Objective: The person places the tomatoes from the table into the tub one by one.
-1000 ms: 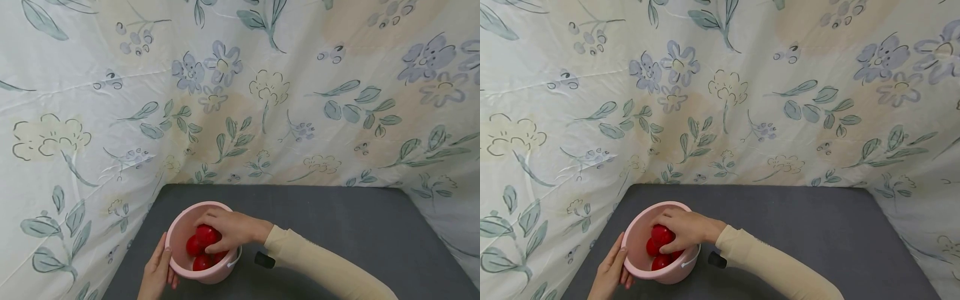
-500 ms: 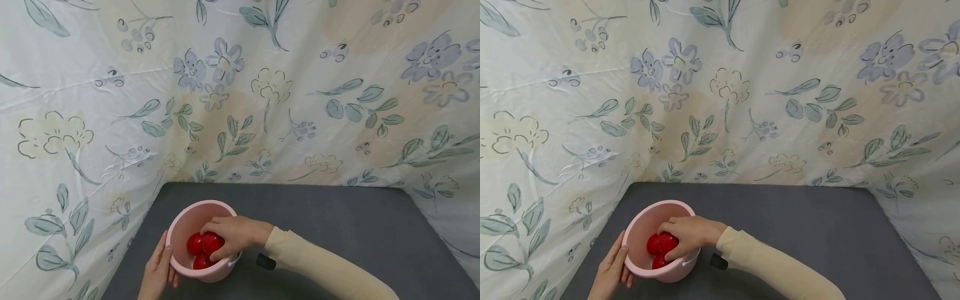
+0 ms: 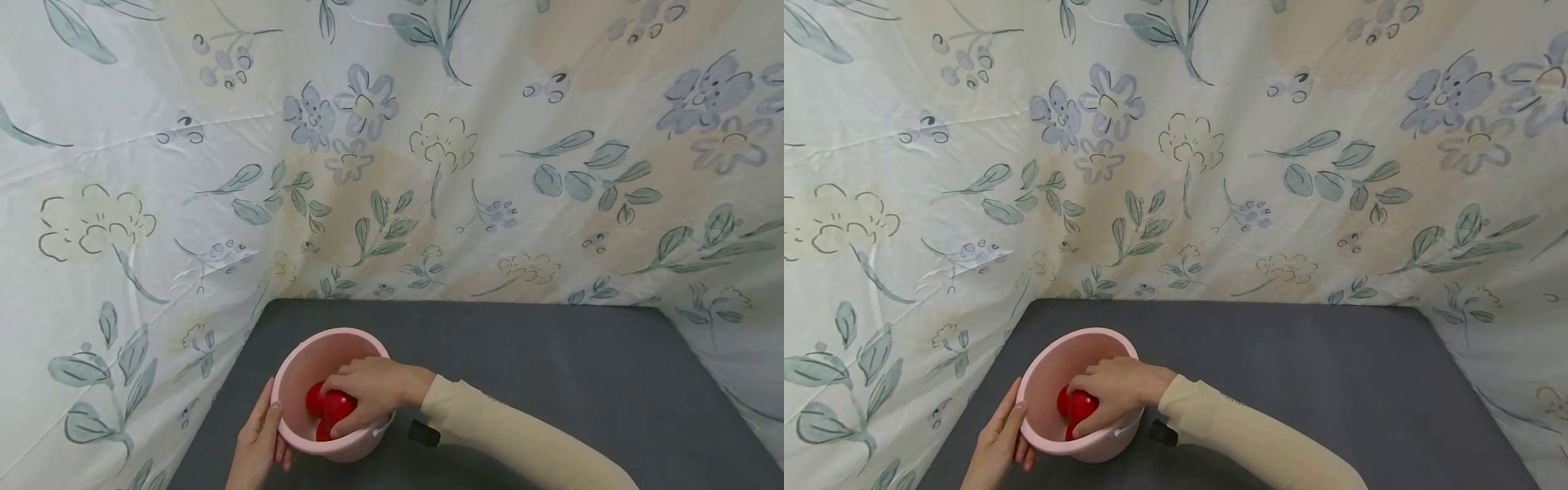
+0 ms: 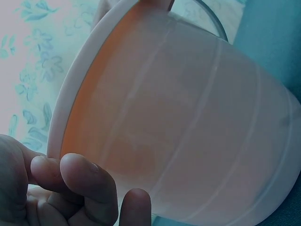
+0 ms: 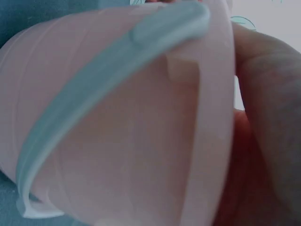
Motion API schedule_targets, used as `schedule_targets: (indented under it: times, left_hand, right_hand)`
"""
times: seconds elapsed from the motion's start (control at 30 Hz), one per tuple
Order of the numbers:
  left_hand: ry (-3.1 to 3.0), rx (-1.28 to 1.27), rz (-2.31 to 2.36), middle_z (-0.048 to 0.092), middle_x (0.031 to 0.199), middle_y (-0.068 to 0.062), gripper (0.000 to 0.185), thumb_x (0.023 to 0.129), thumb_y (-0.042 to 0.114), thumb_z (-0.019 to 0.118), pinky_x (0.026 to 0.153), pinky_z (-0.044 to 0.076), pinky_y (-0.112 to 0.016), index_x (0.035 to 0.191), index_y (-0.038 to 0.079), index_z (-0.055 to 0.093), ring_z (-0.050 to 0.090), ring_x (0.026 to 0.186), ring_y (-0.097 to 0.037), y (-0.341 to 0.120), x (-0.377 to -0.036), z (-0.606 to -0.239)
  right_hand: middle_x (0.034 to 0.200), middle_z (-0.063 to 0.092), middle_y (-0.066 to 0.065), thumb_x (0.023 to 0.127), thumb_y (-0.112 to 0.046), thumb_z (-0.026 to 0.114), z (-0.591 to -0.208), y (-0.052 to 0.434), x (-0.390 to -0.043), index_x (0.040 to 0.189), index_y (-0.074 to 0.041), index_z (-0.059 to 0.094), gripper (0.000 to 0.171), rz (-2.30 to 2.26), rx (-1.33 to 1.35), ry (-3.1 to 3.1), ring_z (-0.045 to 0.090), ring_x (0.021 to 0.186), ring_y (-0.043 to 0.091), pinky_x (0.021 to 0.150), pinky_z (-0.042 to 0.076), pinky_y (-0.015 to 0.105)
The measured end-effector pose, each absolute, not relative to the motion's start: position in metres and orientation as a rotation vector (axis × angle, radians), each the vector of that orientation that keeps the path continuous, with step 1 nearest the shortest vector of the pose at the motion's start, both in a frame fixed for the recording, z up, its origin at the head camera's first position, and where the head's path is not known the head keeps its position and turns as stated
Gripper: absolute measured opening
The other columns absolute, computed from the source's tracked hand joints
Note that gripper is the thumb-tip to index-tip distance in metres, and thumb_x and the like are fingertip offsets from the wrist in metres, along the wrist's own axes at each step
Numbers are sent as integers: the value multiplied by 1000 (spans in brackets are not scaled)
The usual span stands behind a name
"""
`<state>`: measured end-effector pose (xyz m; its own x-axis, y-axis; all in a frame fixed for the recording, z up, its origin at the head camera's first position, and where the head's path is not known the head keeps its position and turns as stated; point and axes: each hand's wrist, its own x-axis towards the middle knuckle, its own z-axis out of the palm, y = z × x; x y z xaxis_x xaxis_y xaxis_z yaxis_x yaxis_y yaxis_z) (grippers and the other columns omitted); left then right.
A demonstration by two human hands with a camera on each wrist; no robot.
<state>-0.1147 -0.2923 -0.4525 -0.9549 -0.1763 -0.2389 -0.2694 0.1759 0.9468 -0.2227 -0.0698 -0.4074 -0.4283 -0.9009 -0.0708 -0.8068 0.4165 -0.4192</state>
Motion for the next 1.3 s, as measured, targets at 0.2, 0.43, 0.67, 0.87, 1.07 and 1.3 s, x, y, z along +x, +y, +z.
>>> schedule_targets:
  times: [0.2, 0.43, 0.67, 0.87, 1.07, 1.3]
  left_hand:
    - [2345, -446, 1920, 49, 57, -4, 60, 111, 32, 36, 52, 52, -32, 165, 20, 11, 53, 46, -20, -293, -114, -451]
    - [2350, -413, 1930, 48, 56, -4, 59, 112, 30, 36, 51, 51, -31, 164, 18, 12, 52, 44, -18, -294, -113, -452]
    - [2345, -393, 1952, 46, 54, -2, 59, 111, 30, 37, 50, 50, -31, 164, 18, 13, 50, 43, -17, -293, -114, -452]
    - [2335, -351, 1959, 45, 54, -2, 60, 112, 30, 36, 49, 50, -31, 164, 18, 12, 50, 43, -17, -292, -118, -452]
    - [2331, -322, 1959, 45, 53, -1, 60, 112, 29, 36, 49, 50, -31, 164, 16, 12, 50, 42, -16, -290, -121, -455]
    - [2617, -493, 1564, 52, 57, -5, 59, 111, 44, 29, 50, 45, -34, 164, 24, 14, 54, 48, -20, -287, -124, -455]
  right_hand:
    - [115, 66, -14, 83, -56, 72, -412, -82, -219, 135, -31, 60, 59, -372, -1451, 2438, 54, 98, 1, 83, 49, 21]
    - [111, 67, -15, 83, -57, 70, -418, -95, -216, 133, -32, 61, 56, -316, -1422, 2457, 56, 93, -1, 82, 49, 20]
    - [100, 63, -16, 85, -55, 71, -423, -105, -213, 127, -35, 61, 47, -256, -1368, 2475, 53, 87, -2, 80, 45, 22]
    - [114, 59, -14, 81, -50, 79, -425, -104, -215, 133, -39, 57, 58, -206, -1347, 2492, 51, 100, 1, 87, 45, 22]
    - [125, 54, -12, 79, -42, 83, -424, -100, -217, 143, -38, 51, 71, -202, -1345, 2442, 48, 107, 4, 92, 49, 20]
    - [124, 61, -14, 87, -54, 71, -417, -89, -218, 140, -34, 55, 58, -261, -1369, 2518, 53, 105, 3, 95, 49, 22]
